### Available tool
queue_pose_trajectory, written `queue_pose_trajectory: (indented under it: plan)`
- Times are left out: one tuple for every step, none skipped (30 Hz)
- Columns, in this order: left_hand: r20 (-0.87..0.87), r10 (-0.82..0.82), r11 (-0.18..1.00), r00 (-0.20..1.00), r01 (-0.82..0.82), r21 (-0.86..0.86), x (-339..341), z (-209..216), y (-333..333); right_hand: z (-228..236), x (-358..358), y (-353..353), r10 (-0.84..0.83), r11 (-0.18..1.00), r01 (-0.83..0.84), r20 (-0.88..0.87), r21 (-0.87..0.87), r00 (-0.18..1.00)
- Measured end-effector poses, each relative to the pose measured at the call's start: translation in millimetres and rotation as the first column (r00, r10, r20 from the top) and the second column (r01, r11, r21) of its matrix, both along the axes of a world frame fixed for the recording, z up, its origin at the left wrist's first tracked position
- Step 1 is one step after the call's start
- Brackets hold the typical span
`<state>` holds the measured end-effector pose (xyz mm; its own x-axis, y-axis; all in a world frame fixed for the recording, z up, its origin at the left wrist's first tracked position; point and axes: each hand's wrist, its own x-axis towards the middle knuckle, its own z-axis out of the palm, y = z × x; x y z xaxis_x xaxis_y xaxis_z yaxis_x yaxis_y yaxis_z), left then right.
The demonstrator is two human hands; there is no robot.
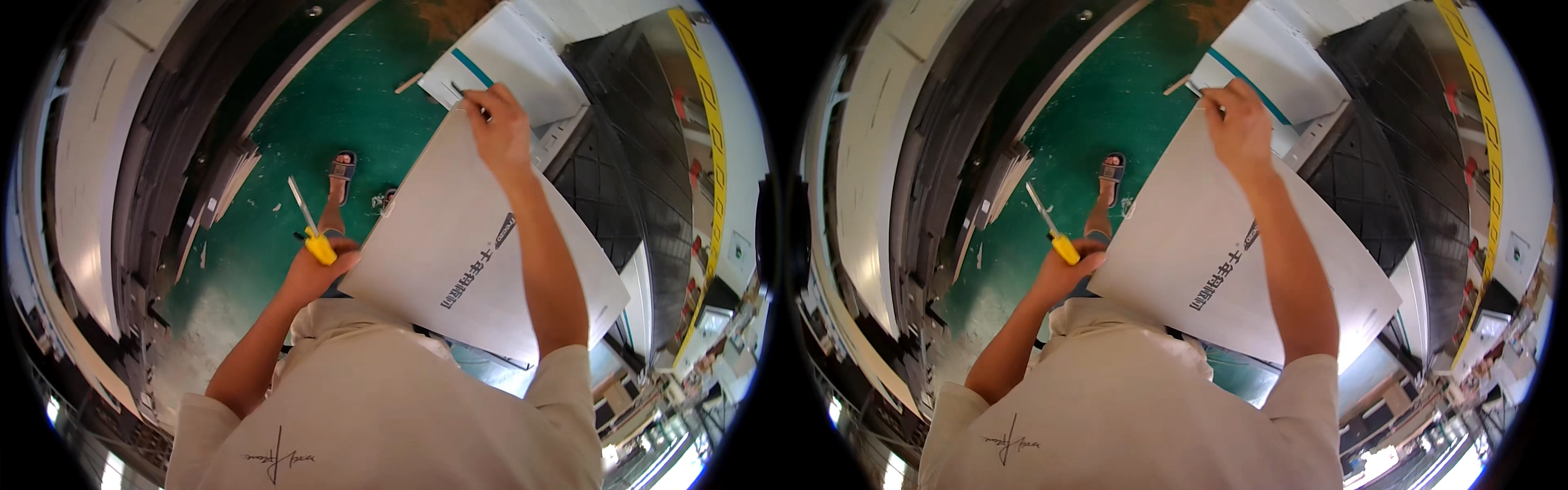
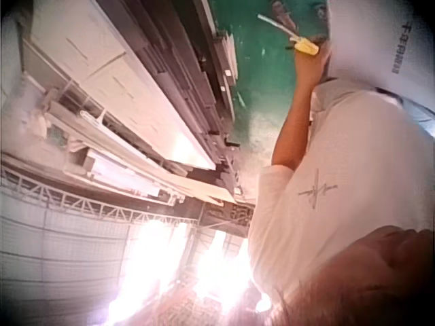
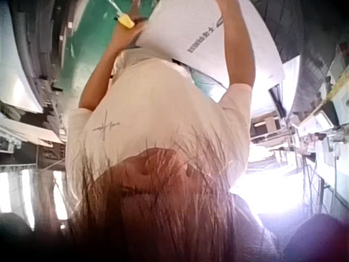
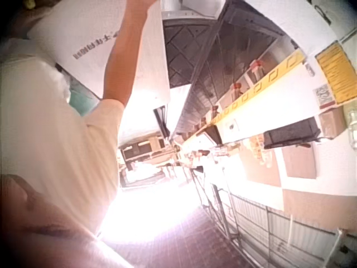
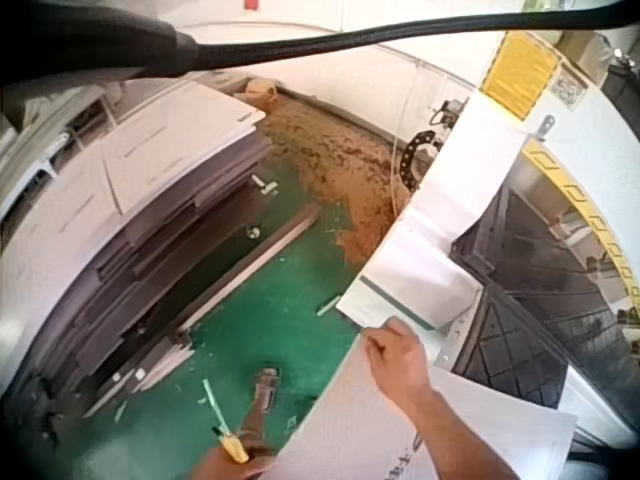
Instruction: The person repeatedly picks up large white panels from a stack, places them on a workbench, and wipes the surface with a yellow handheld tool. The person flips the panels to clean both sides and stacks the cleaned panels on the floor.
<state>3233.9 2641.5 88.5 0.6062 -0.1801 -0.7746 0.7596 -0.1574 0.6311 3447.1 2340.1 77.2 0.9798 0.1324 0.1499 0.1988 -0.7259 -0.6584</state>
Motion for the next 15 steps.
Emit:
queue_pose_trajectory:
  plan:
    - [-0.030, -0.023, 0.999, 0.999, 0.024, 0.041, -16, 9, 5, -4, 9, -4, 0.050, 0.999, -0.050, 0.030, -0.010, 0.998]
    - [-0.043, 0.088, 0.996, 0.995, -0.087, 0.032, -35, 13, 6, -7, 12, -6, 0.087, 0.996, -0.085, 0.062, -0.030, 0.994]
    - [-0.066, 0.207, 0.978, 0.976, -0.206, 0.023, -62, 13, 4, -11, 8, -3, 0.132, 0.990, -0.128, 0.084, -0.052, 0.988]
    - [-0.088, 0.321, 0.947, 0.943, -0.321, 0.014, -84, 12, 3, -14, -2, 4, 0.144, 0.989, -0.138, 0.098, -0.061, 0.985]
    - [-0.043, 0.367, 0.929, 0.929, -0.364, 0.060, -100, 8, -3, -18, -16, 11, 0.165, 0.985, -0.157, 0.112, -0.072, 0.980]
    - [0.009, 0.414, 0.905, 0.910, -0.412, 0.104, -111, 3, -13, -21, -30, 17, 0.191, 0.980, -0.181, 0.131, -0.082, 0.973]
    - [0.061, 0.445, 0.883, 0.894, -0.449, 0.139, -115, 1, -21, -29, -57, 29, 0.267, 0.964, -0.262, 0.153, -0.051, 0.952]
    - [0.050, 0.492, 0.855, 0.869, -0.493, 0.163, -111, 7, -27, -32, -94, 46, 0.341, 0.939, -0.342, 0.176, -0.026, 0.923]
    - [0.054, 0.527, 0.837, 0.848, -0.529, 0.140, -112, 8, -30, -21, -131, 65, 0.445, 0.895, -0.446, 0.107, -0.017, 0.889]
    - [0.057, 0.552, 0.824, 0.832, -0.555, 0.113, -112, 9, -32, -12, -169, 87, 0.453, 0.885, -0.459, 0.077, 0.077, 0.888]
    - [0.060, 0.578, 0.809, 0.814, -0.581, 0.086, -113, 10, -34, -9, -195, 102, 0.465, 0.868, -0.466, 0.046, 0.170, 0.884]
    - [0.043, 0.608, 0.790, 0.793, -0.609, 0.061, -112, 12, -36, -10, -206, 108, 0.512, 0.839, -0.510, 0.038, 0.190, 0.858]
    - [0.033, 0.649, 0.758, 0.760, -0.649, 0.065, -116, 12, -40, -10, -214, 112, 0.557, 0.808, -0.550, 0.030, 0.210, 0.830]
    - [0.022, 0.686, 0.725, 0.728, -0.685, 0.068, -119, 11, -43, -8, -221, 117, 0.597, 0.778, -0.585, 0.023, 0.230, 0.802]
    - [0.010, 0.726, 0.686, 0.688, -0.725, 0.069, -124, 10, -48, -9, -206, 111, 0.578, 0.804, -0.580, 0.056, 0.127, 0.814]
